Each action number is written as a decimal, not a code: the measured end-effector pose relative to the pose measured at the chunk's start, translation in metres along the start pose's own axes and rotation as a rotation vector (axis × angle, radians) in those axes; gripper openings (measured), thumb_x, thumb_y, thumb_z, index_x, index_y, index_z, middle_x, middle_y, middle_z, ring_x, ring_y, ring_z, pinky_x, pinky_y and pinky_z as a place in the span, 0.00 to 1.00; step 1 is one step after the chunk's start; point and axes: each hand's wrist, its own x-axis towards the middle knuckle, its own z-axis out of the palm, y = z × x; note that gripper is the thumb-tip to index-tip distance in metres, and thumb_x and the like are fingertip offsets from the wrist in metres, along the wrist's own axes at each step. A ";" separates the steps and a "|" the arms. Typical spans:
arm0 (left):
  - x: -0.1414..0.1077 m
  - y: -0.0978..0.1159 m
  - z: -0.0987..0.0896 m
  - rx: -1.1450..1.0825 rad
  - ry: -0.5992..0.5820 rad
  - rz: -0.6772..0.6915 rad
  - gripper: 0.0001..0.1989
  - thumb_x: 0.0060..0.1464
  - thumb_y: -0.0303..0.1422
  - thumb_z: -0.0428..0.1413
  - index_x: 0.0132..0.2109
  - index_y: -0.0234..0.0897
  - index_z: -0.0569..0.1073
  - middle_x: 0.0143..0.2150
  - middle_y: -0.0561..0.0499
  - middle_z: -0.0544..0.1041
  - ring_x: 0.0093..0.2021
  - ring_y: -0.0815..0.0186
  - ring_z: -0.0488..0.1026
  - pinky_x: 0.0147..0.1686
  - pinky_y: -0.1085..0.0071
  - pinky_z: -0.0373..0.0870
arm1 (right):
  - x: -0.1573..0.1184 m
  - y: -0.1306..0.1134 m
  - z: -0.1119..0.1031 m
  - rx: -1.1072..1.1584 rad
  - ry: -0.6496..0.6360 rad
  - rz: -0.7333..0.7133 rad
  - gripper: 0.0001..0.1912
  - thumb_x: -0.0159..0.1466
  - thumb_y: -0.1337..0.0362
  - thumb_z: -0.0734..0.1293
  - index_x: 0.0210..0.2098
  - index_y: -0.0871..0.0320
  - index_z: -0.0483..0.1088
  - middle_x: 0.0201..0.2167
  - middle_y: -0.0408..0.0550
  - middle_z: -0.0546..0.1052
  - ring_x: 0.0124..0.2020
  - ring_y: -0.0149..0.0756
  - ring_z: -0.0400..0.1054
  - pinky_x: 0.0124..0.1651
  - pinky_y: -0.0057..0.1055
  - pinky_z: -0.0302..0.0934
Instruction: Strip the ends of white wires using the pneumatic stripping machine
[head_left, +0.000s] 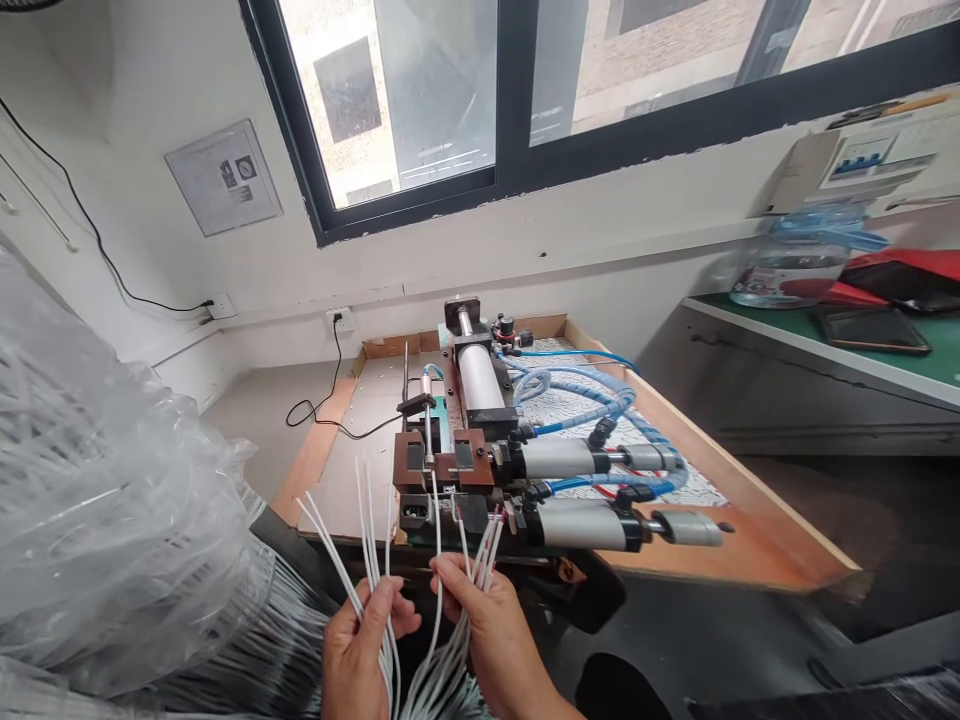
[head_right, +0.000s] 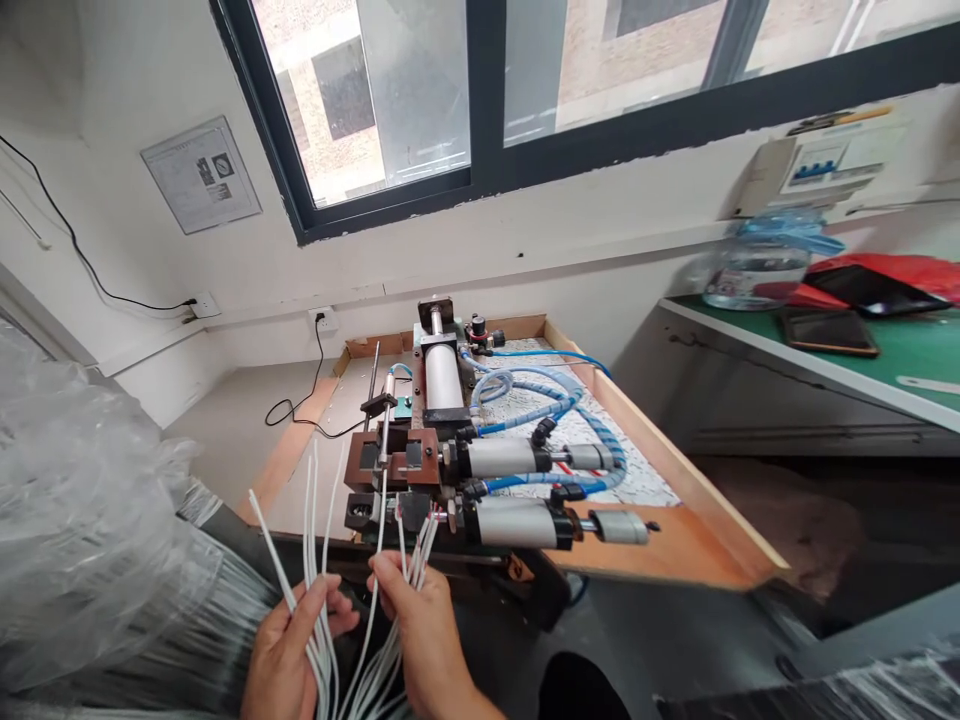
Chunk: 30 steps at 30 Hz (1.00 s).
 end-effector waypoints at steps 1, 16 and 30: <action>0.000 0.000 0.000 0.001 0.002 0.005 0.14 0.36 0.40 0.60 0.27 0.31 0.76 0.21 0.50 0.73 0.26 0.65 0.70 0.31 0.66 0.71 | 0.002 0.000 0.000 0.013 0.005 0.010 0.12 0.50 0.59 0.69 0.22 0.64 0.71 0.17 0.42 0.66 0.19 0.25 0.54 0.24 0.23 0.48; -0.002 -0.008 -0.005 0.138 -0.141 -0.044 0.14 0.35 0.39 0.61 0.27 0.31 0.77 0.18 0.50 0.74 0.21 0.67 0.69 0.26 0.72 0.65 | -0.005 -0.007 0.010 0.083 -0.203 0.117 0.15 0.47 0.54 0.69 0.23 0.62 0.69 0.14 0.39 0.64 0.15 0.26 0.57 0.21 0.26 0.54; -0.005 -0.003 -0.004 0.054 -0.011 -0.090 0.16 0.28 0.38 0.64 0.27 0.30 0.76 0.18 0.48 0.75 0.21 0.63 0.71 0.23 0.67 0.70 | 0.003 -0.011 0.004 0.039 -0.111 0.120 0.13 0.48 0.57 0.70 0.22 0.63 0.72 0.16 0.40 0.66 0.19 0.26 0.56 0.25 0.24 0.50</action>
